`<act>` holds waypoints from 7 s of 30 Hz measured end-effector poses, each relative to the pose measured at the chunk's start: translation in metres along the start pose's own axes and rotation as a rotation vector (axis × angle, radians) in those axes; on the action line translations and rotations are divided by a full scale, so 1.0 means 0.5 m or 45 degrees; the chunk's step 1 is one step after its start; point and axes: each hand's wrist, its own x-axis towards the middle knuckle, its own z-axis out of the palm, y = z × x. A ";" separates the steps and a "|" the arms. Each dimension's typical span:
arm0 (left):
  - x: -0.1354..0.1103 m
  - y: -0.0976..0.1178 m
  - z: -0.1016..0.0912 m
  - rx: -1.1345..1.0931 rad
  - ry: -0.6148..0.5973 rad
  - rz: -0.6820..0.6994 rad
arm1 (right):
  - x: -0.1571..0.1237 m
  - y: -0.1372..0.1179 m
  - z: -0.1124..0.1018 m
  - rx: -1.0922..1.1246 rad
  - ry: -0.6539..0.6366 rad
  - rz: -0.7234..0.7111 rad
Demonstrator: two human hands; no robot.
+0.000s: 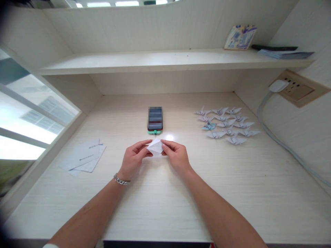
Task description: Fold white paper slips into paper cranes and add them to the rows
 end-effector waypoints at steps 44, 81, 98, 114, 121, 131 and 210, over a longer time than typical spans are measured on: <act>-0.016 -0.002 0.002 0.411 0.041 0.246 | -0.010 -0.009 0.002 0.147 -0.359 0.171; -0.010 -0.007 -0.001 1.032 0.069 0.343 | -0.053 -0.042 0.028 -0.835 -0.169 -0.540; -0.020 -0.009 0.021 1.310 -0.066 0.427 | -0.056 -0.022 0.026 -1.086 -0.059 -0.624; -0.004 -0.009 0.003 0.763 0.019 0.120 | -0.019 -0.002 0.011 -0.370 -0.092 -0.126; -0.008 -0.012 0.011 0.416 -0.052 0.057 | -0.003 0.011 0.008 0.065 -0.271 0.146; -0.012 -0.009 0.015 0.429 -0.072 0.018 | -0.008 -0.001 0.009 0.361 -0.299 0.306; -0.010 -0.009 0.003 0.869 -0.011 0.131 | -0.043 -0.026 0.024 -0.897 -0.100 -0.480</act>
